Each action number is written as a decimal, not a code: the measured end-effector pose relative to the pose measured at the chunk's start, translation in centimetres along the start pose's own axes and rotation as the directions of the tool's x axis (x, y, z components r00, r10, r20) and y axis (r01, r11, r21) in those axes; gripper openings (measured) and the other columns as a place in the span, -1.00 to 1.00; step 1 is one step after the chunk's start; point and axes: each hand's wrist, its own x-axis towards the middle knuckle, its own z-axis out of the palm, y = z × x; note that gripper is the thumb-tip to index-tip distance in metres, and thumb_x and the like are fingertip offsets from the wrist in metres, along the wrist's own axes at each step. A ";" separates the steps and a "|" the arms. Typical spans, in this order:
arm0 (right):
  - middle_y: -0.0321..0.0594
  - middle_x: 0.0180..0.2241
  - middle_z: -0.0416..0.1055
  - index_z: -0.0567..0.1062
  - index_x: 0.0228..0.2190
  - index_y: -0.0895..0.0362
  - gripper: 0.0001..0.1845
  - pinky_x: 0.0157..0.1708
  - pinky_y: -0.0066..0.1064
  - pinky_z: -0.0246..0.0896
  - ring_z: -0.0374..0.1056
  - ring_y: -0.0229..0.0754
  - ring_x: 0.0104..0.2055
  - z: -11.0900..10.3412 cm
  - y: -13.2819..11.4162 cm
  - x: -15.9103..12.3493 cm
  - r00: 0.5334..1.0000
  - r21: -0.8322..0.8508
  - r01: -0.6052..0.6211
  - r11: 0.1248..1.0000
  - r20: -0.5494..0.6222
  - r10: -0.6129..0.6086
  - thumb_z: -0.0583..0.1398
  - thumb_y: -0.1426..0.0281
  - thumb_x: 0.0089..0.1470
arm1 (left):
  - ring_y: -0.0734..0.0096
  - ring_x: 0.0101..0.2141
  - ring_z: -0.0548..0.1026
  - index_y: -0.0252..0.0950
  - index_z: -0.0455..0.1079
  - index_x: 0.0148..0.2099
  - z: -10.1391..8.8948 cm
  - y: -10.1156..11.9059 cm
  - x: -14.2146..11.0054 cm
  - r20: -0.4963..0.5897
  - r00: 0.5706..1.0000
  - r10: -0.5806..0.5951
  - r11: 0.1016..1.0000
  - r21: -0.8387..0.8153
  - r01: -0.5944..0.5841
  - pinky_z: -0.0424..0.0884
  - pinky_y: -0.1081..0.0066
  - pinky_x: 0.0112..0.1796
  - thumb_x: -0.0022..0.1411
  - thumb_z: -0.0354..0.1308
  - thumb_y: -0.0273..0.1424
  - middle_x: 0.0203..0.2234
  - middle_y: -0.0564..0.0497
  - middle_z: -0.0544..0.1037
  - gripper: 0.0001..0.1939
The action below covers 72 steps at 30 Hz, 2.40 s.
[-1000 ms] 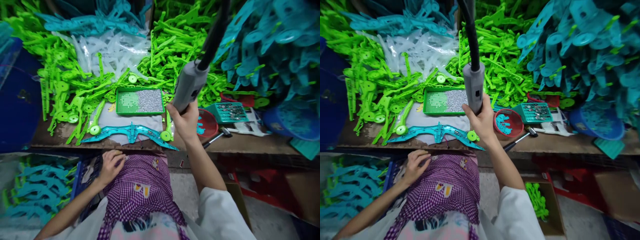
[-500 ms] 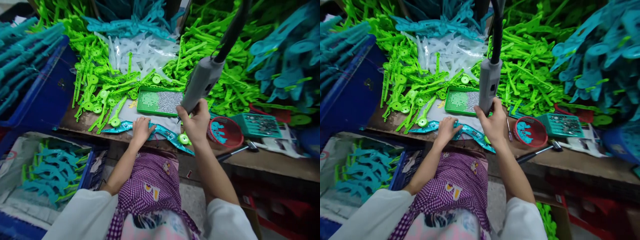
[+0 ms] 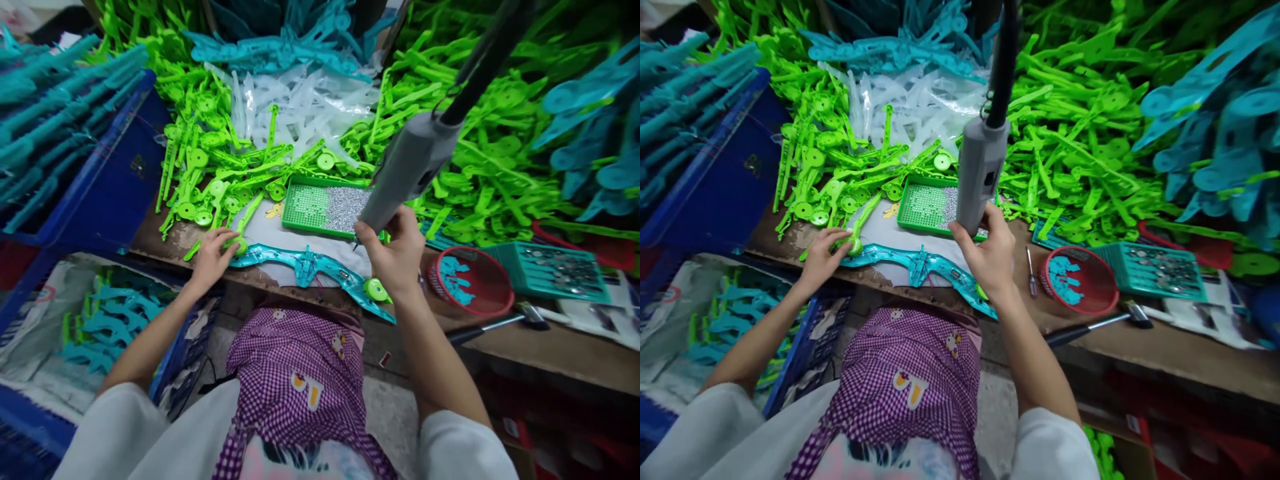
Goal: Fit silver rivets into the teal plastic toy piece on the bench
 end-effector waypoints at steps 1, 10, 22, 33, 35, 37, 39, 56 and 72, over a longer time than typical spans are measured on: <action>-0.24 -0.30 0.43 0.39 -0.13 0.07 -0.58 -0.30 -0.27 0.34 0.39 -0.19 -0.32 0.4 -0.3 0.1 1.000 0.001 0.003 1.000 0.007 -0.003 0.27 0.15 0.01 | 0.23 -0.05 0.42 -0.25 0.48 -0.07 -0.2 -1.1 0.5 0.071 0.997 -0.008 1.000 -0.004 0.008 0.29 0.22 0.02 0.26 0.14 -0.29 -0.12 -0.06 0.48 -0.76; -0.26 -0.33 0.45 0.40 -0.17 0.06 -0.59 -0.33 -0.31 0.34 0.37 -0.20 -0.35 2.7 -1.4 0.4 0.999 -0.014 -0.002 1.000 0.033 0.002 0.26 0.09 0.01 | 0.08 0.09 0.28 -0.14 0.44 -0.02 -0.4 -1.6 1.7 0.327 0.934 -0.143 0.983 0.158 0.095 0.17 0.12 0.00 0.25 0.15 -0.24 0.03 -0.06 0.38 -0.73; -0.24 -0.26 0.45 0.38 -0.10 0.06 -0.53 -0.26 -0.30 0.36 0.39 -0.21 -0.29 2.1 -1.6 0.7 0.999 0.075 -0.022 0.997 0.051 0.018 0.25 0.09 0.01 | 0.06 0.05 0.28 -0.20 0.42 -0.15 0.2 -1.8 3.6 0.373 0.900 -0.224 0.969 0.185 0.165 0.21 0.12 -0.04 0.10 0.28 -0.19 -0.06 -0.08 0.34 -0.70; -0.23 -0.24 0.45 0.38 -0.09 0.06 -0.54 -0.24 -0.29 0.34 0.38 -0.19 -0.26 2.5 -1.8 0.5 0.996 0.098 -0.024 0.995 0.083 0.016 0.22 0.07 0.04 | 0.08 0.01 0.29 -0.18 0.31 0.04 0.7 -2.4 3.7 0.353 0.899 -0.259 0.963 0.163 0.214 0.29 0.14 -0.04 -0.01 0.35 -0.22 -0.02 -0.09 0.28 -0.45; -0.22 -0.22 0.45 0.37 -0.07 0.05 -0.52 -0.22 -0.27 0.35 0.39 -0.17 -0.23 2.4 -2.2 0.6 0.996 0.115 -0.013 0.993 0.086 0.004 0.21 0.06 0.04 | 0.16 -0.05 0.33 -0.21 0.30 0.06 0.8 -2.8 3.6 0.347 0.909 -0.229 0.973 0.113 0.202 0.32 0.21 -0.05 -0.03 0.36 -0.22 -0.05 -0.09 0.29 -0.40; -0.21 -0.20 0.44 0.37 -0.06 0.05 -0.50 -0.20 -0.25 0.35 0.39 -0.15 -0.21 2.4 -2.6 0.8 0.996 0.138 -0.002 0.990 0.091 -0.010 0.20 0.04 0.05 | 0.24 -0.12 0.35 -0.25 0.31 0.06 0.6 -3.2 3.8 0.342 0.918 -0.199 0.980 0.080 0.183 0.34 0.26 -0.07 0.01 0.33 -0.22 -0.08 -0.09 0.32 -0.43; -0.20 -0.19 0.44 0.36 -0.05 0.06 -0.49 -0.18 -0.24 0.36 0.39 -0.15 -0.20 2.5 -2.9 1.0 0.995 0.168 0.001 0.986 0.099 -0.018 0.20 0.03 0.05 | 0.28 -0.18 0.38 -0.28 0.33 0.04 0.0 -3.3 4.1 0.333 0.924 -0.188 0.982 0.084 0.170 0.35 0.27 -0.09 0.08 0.27 -0.23 -0.11 -0.08 0.35 -0.50; -0.24 -0.47 0.47 0.46 -0.33 0.08 -0.78 -0.49 -0.39 0.24 0.39 -0.22 -0.49 0.4 -2.4 -10.0 0.928 -0.322 0.090 0.942 0.370 0.038 0.07 0.25 0.23 | 0.32 -0.30 0.56 -0.19 0.49 -0.12 11.6 9.0 -10.7 0.532 0.834 -0.147 0.830 -0.393 0.397 0.47 0.32 -0.22 0.26 0.09 -0.20 -0.29 0.02 0.62 -0.75; -0.21 -0.47 0.50 0.46 -0.29 0.14 -0.82 -0.48 -0.40 0.16 0.40 -0.21 -0.46 1.0 -1.4 -13.0 0.933 -0.500 0.190 0.845 0.360 0.003 0.07 0.38 0.22 | 0.33 -0.17 0.52 -0.21 0.48 -0.11 3.7 9.1 -3.9 0.148 0.981 -0.123 0.855 -0.485 0.181 0.46 0.31 -0.13 0.30 0.08 -0.32 -0.20 -0.02 0.57 -0.81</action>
